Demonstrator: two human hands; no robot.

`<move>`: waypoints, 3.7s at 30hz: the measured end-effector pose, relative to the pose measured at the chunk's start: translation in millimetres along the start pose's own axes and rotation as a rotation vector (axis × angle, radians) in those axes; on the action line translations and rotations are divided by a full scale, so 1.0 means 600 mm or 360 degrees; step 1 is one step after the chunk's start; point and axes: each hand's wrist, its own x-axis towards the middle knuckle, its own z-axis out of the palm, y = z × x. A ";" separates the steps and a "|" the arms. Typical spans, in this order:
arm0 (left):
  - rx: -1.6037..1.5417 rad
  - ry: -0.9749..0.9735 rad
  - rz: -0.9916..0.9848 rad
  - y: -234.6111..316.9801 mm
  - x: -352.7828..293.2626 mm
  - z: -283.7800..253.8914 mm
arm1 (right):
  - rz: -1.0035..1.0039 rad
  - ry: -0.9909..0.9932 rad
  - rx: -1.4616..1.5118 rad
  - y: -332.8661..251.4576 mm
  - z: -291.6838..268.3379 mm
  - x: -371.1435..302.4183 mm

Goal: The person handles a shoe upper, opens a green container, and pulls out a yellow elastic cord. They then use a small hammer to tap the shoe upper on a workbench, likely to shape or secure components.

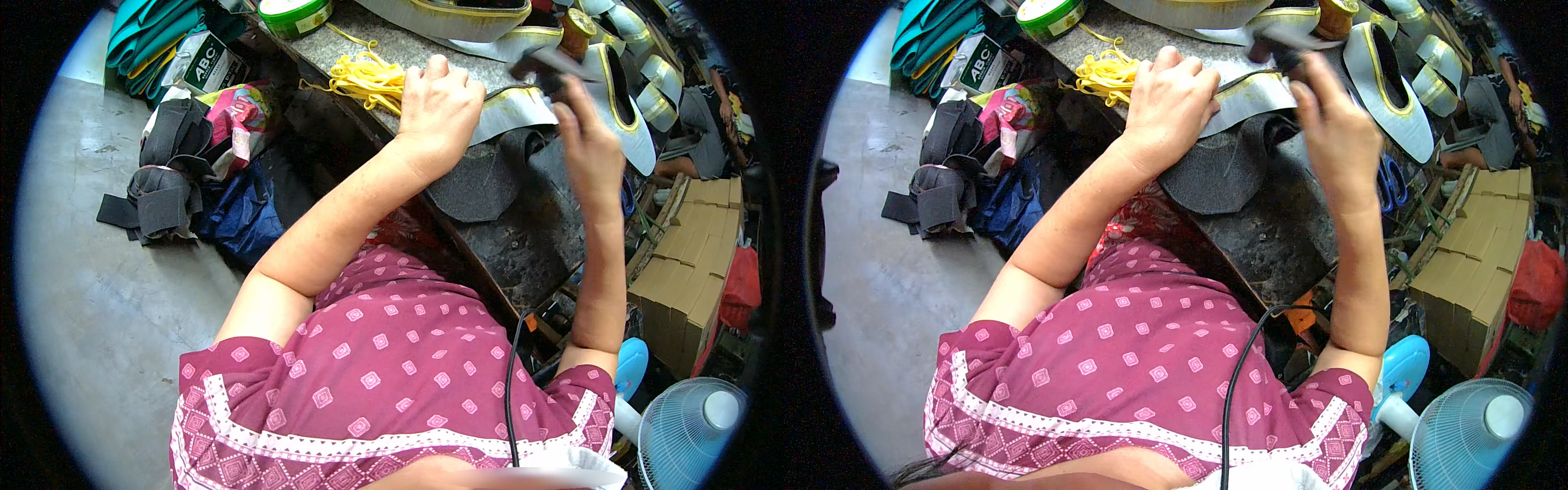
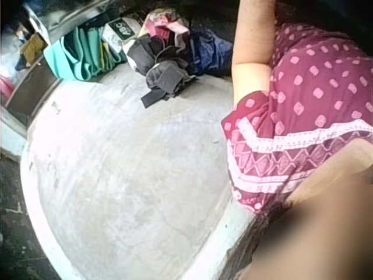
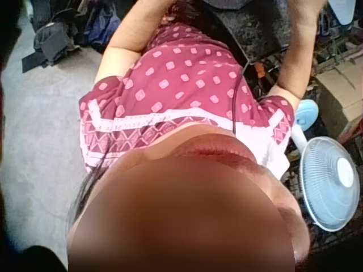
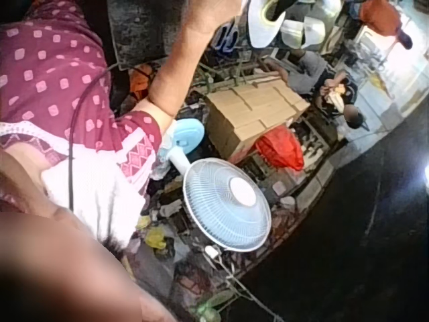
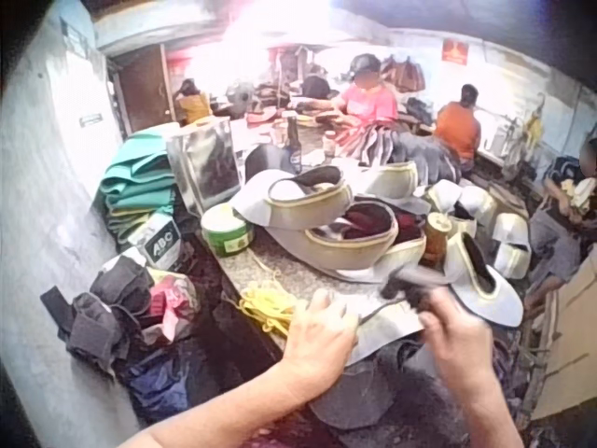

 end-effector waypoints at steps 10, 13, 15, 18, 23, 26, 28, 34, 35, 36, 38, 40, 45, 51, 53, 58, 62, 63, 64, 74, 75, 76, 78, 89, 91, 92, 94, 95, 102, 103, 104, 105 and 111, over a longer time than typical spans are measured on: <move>-0.0435 -0.0149 -0.0160 -0.003 0.017 -0.022 | 0.0146 -0.0277 0.1311 0.010 -0.034 0.024; -0.1496 -0.0333 -0.0316 0.010 0.020 -0.045 | 0.0094 -0.0247 0.1292 -0.005 -0.057 0.020; -0.2193 -0.0514 -0.0406 0.022 0.018 -0.061 | 0.0088 -0.0358 0.1489 -0.011 -0.062 0.011; -0.2222 -0.0626 -0.0302 0.018 0.015 -0.090 | 0.0139 -0.0624 0.1363 -0.011 -0.074 -0.001; -0.1938 -0.1050 0.0121 -0.009 -0.005 -0.116 | 0.0465 -0.0992 0.1446 0.000 -0.129 0.009; -0.2039 -0.0999 0.0129 0.002 -0.003 -0.090 | 0.0172 -0.0989 0.1065 -0.003 -0.126 0.034; -0.1899 -0.0721 -0.0171 0.017 0.002 -0.061 | 0.0044 -0.0920 0.0788 -0.003 -0.105 0.062; -0.0559 -0.0045 -0.0204 0.001 0.031 0.002 | 0.0215 -0.0306 0.0403 -0.008 -0.055 0.075; -0.0484 -0.0118 -0.0221 -0.002 0.033 0.006 | 0.0275 -0.0367 0.0508 -0.009 -0.057 0.072; -0.0410 -0.0195 -0.0236 -0.004 0.035 0.010 | 0.0340 -0.0430 0.0613 -0.009 -0.061 0.069; -0.0324 -0.0276 -0.0260 -0.002 0.038 0.014 | 0.0330 -0.0477 0.0634 -0.011 -0.059 0.058; -0.0304 -0.0246 -0.0273 0.005 0.040 0.018 | 0.0234 -0.0501 0.0449 -0.014 -0.039 0.040; -0.0266 -0.0135 -0.0204 0.013 0.033 0.020 | -0.0176 -0.0171 -0.0357 0.008 0.019 0.004; -0.0417 0.0010 -0.0158 0.012 0.012 0.024 | -0.0057 -0.0215 -0.0440 0.020 0.008 0.010; -0.0368 0.0052 -0.0077 0.013 0.009 0.027 | -0.0004 -0.0176 -0.0355 0.012 -0.009 0.019; -0.0392 0.0123 -0.0033 0.013 0.009 0.032 | 0.0085 0.0261 0.0441 -0.023 -0.012 0.026; -0.0351 0.0151 0.0004 0.012 0.006 0.033 | 0.0216 -0.0447 -0.0286 -0.032 0.007 0.023; -0.0359 0.0183 0.0002 0.011 0.007 0.034 | 0.0100 -0.0385 -0.0234 -0.029 0.006 0.023; -0.0374 0.0209 0.0009 0.011 0.005 0.034 | 0.0078 -0.0373 -0.0221 -0.024 0.000 0.020; -0.0311 0.0130 -0.0105 0.015 0.003 0.018 | -0.0086 -0.0147 -0.0220 0.003 0.036 -0.012; -0.0294 0.0098 -0.0222 0.018 0.000 0.015 | -0.0126 -0.0142 -0.0247 0.008 0.039 -0.014; -0.0284 0.0016 -0.0203 0.019 -0.002 0.012 | -0.0225 -0.0039 -0.0261 0.012 0.040 -0.017; -0.0230 0.0017 -0.0112 0.019 -0.003 0.011 | -0.0010 -0.0221 -0.0246 0.017 0.038 -0.016; -0.0328 0.0186 0.0038 0.012 -0.008 0.021 | 0.0128 -0.0169 0.0021 -0.042 -0.010 0.008; -0.0297 0.0206 0.0060 0.011 -0.008 0.021 | 0.0080 -0.0333 -0.0276 -0.051 0.003 -0.003; -0.0294 0.0222 0.0060 0.010 -0.008 0.022 | -0.0007 -0.0267 -0.0205 -0.047 0.001 -0.004; -0.0294 0.0207 0.0053 0.010 -0.009 0.022 | 0.0021 -0.0308 -0.0139 -0.036 -0.009 -0.009; -0.0292 0.0229 0.0054 0.009 -0.008 0.023 | -0.0062 -0.0235 -0.0052 -0.030 -0.017 -0.009; -0.0208 0.0193 0.0048 0.013 -0.008 0.018 | 0.0259 -0.0444 -0.0125 -0.025 0.014 -0.025; -0.0213 0.0203 0.0040 0.012 -0.006 0.016 | 0.0214 -0.0351 -0.0168 -0.020 0.018 -0.031; -0.0214 0.0224 0.0023 0.012 -0.001 0.014 | 0.0182 -0.0315 -0.0001 -0.011 0.018 -0.033; -0.0223 0.0081 -0.0029 0.011 0.004 0.011 | 0.0244 -0.0355 0.0138 0.001 0.011 -0.040; -0.0225 -0.0204 0.0085 0.014 0.043 0.008 | 0.0621 0.0050 0.1287 0.048 -0.030 -0.084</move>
